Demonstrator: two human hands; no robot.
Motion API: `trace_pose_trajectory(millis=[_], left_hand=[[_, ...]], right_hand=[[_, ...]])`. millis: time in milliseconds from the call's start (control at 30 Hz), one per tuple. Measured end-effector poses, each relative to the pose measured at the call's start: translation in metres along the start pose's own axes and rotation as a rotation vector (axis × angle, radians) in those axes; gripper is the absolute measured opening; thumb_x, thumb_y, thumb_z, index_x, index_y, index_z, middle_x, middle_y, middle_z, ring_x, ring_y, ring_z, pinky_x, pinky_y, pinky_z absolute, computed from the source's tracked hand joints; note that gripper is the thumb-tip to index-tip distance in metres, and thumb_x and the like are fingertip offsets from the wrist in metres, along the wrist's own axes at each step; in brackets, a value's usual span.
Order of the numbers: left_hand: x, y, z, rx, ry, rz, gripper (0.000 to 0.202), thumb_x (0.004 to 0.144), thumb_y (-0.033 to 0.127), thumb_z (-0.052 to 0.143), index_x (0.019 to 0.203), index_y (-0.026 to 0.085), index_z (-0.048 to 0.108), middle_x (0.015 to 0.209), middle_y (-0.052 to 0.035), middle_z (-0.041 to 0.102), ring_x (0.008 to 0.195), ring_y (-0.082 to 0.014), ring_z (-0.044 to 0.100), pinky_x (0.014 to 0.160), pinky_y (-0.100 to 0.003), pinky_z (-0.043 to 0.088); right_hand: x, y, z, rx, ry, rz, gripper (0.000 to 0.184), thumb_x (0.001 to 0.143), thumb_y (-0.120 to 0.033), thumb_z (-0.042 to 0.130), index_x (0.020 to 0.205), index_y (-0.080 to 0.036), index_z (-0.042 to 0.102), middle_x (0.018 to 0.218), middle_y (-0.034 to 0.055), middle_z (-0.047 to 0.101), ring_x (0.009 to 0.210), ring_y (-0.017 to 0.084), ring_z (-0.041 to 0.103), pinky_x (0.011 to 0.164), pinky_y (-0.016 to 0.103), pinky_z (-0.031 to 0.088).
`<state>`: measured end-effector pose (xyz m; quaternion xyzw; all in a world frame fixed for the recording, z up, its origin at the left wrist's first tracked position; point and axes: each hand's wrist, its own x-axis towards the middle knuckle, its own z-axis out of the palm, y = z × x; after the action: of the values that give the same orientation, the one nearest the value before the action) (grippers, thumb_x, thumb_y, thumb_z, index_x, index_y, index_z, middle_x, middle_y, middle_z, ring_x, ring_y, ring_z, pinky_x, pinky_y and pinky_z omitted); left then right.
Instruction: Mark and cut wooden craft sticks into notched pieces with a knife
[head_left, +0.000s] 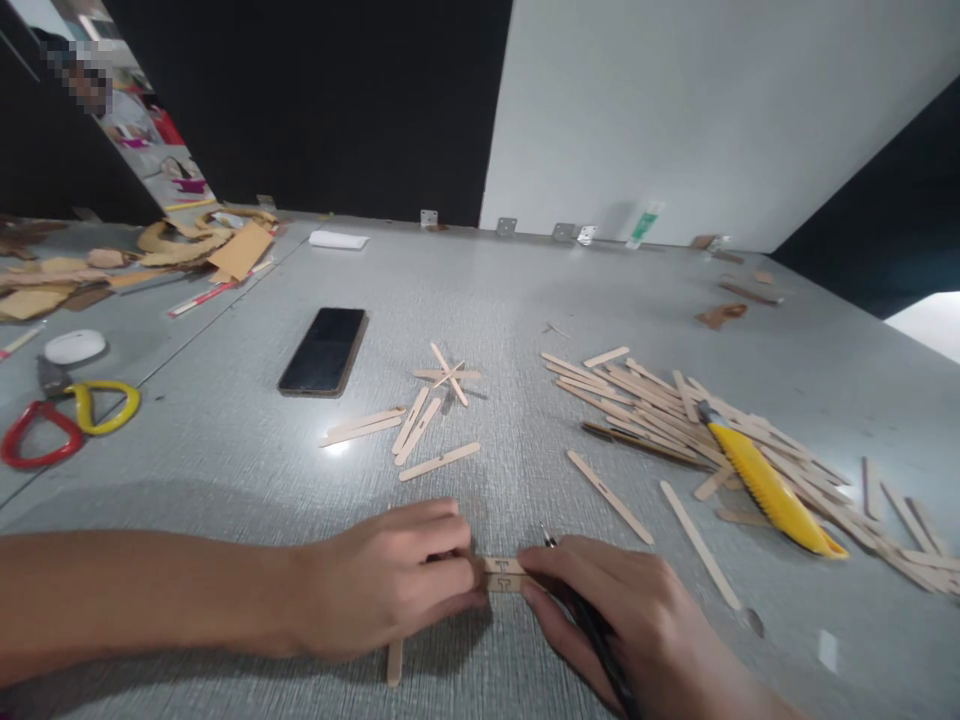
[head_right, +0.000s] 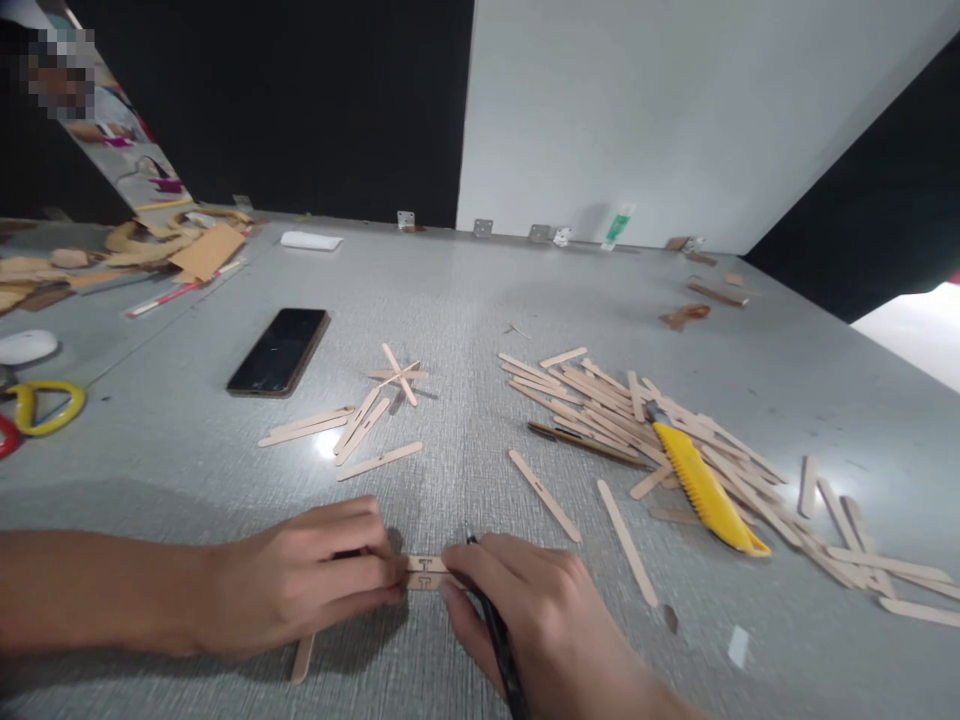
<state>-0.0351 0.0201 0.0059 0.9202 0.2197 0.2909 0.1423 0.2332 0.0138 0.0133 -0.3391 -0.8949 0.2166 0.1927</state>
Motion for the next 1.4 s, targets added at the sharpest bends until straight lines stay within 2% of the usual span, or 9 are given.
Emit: trace_pose_trajectory(millis=[333,633,1400], left_hand=[[-0.0019,-0.0007,0.0001,-0.013,-0.021,-0.021,0.022,0.11,0.018,0.05,0.101,0.012,0.069,0.085,-0.0044,0.061,0.081,-0.0172,0.055,0.073,-0.027,0.055],[-0.0016,-0.0008,0.0008,0.004,-0.003,-0.006,0.021,0.108,0.017,0.052,0.095,0.011,0.069,0.083,-0.0042,0.059,0.079,-0.0177,0.053,0.072,-0.027,0.053],[-0.0004,-0.0003,-0.0001,0.015,-0.02,-0.008,0.025,0.11,0.017,0.049,0.093,0.012,0.068,0.083,-0.004,0.059,0.078,-0.0168,0.052,0.071,-0.027,0.053]], right_hand=[[0.0013,-0.0003,-0.0001,-0.04,0.016,-0.03,0.014,0.104,-0.013,0.053,0.11,-0.022,0.062,0.082,-0.0007,0.064,0.067,0.014,0.061,0.061,0.029,0.044],[0.0014,-0.0011,-0.0017,-0.028,0.024,-0.033,0.015,0.104,-0.011,0.052,0.107,-0.02,0.064,0.078,-0.0012,0.061,0.061,0.013,0.057,0.057,0.029,0.04],[0.0016,-0.0014,-0.0015,-0.023,0.02,-0.03,0.016,0.105,-0.012,0.051,0.11,-0.019,0.065,0.078,-0.0006,0.061,0.063,0.014,0.057,0.058,0.029,0.041]])
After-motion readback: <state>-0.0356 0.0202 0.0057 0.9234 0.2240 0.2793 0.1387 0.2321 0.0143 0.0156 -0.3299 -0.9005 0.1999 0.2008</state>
